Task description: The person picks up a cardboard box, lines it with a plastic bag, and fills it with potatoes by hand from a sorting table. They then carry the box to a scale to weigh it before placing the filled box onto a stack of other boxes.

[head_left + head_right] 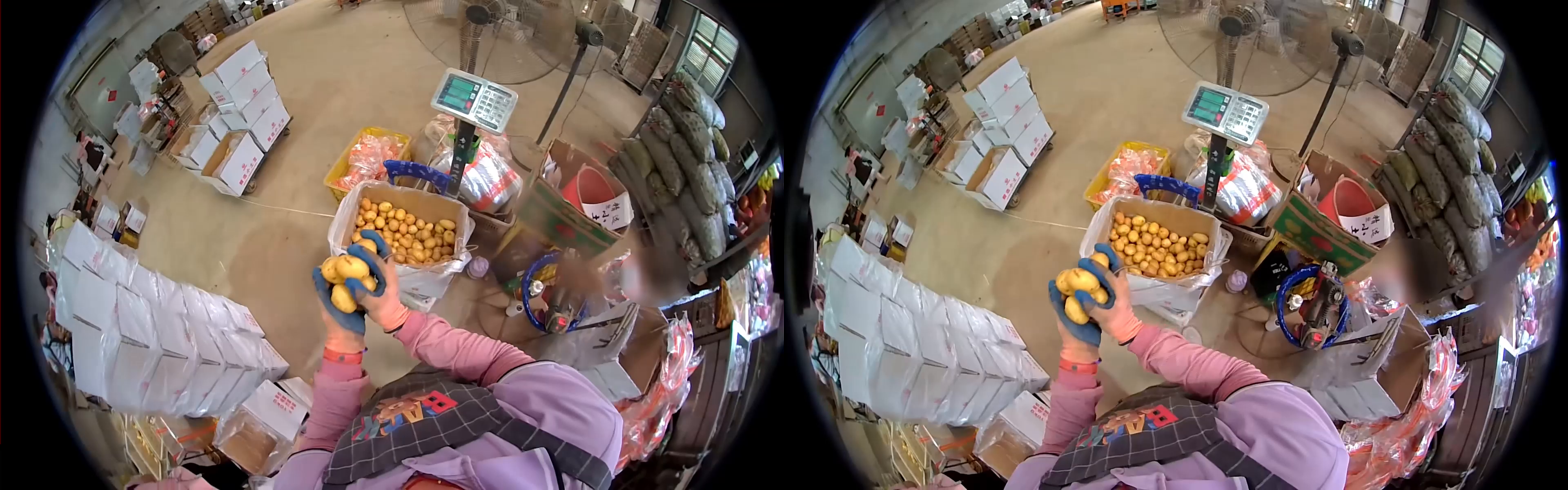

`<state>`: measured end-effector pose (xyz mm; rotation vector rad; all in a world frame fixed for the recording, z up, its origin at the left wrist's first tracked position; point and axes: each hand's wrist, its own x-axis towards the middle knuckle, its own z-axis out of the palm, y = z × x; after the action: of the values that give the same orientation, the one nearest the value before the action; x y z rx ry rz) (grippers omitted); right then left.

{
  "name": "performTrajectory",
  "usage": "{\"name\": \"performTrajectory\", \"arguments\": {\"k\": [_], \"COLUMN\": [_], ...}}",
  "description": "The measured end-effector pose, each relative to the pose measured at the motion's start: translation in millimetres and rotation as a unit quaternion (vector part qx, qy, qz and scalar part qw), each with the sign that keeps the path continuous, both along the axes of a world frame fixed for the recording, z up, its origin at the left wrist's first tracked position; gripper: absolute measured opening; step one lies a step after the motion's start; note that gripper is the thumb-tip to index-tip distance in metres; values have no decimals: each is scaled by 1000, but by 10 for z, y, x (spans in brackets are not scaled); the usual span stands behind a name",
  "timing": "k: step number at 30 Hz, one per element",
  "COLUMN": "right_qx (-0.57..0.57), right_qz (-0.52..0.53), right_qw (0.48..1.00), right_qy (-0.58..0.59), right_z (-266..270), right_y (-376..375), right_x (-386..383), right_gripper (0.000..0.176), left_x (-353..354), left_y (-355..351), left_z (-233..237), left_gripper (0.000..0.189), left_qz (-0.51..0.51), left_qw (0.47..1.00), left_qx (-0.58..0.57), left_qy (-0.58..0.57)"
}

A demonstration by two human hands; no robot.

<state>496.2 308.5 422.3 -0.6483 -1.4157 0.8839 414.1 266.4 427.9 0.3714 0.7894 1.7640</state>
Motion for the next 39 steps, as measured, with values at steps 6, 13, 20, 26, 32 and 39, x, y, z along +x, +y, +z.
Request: {"name": "performTrajectory", "arguments": {"k": [6, 13, 20, 26, 32, 39], "right_qx": [32, -122, -45, 79, 99, -125], "right_qz": [80, 291, 398, 619, 711, 754], "right_qw": [996, 947, 916, 781, 695, 579], "right_qy": [2, 57, 28, -25, -40, -282], "right_z": [63, -142, 184, 355, 53, -999], "right_y": [-336, -1298, -2915, -4879, -6382, -4547], "right_x": [-243, -784, -1723, -2756, -3006, -2588], "right_gripper": [61, 68, 65, 58, 83, 32], "left_x": [-213, -535, -1151, -1829, -1636, -769], "left_y": [-493, -1465, -3192, -5415, -7765, -6533], "left_z": [102, -109, 47, 139, -614, -1987], "left_gripper": [48, 41, 45, 46, 71, 61], "left_qz": [80, 235, 439, 583, 738, 760], "left_qw": [990, 963, 889, 791, 674, 632], "left_qx": [47, 108, 78, 177, 36, -94], "left_qy": [105, 77, -105, 55, -1, -118]}}
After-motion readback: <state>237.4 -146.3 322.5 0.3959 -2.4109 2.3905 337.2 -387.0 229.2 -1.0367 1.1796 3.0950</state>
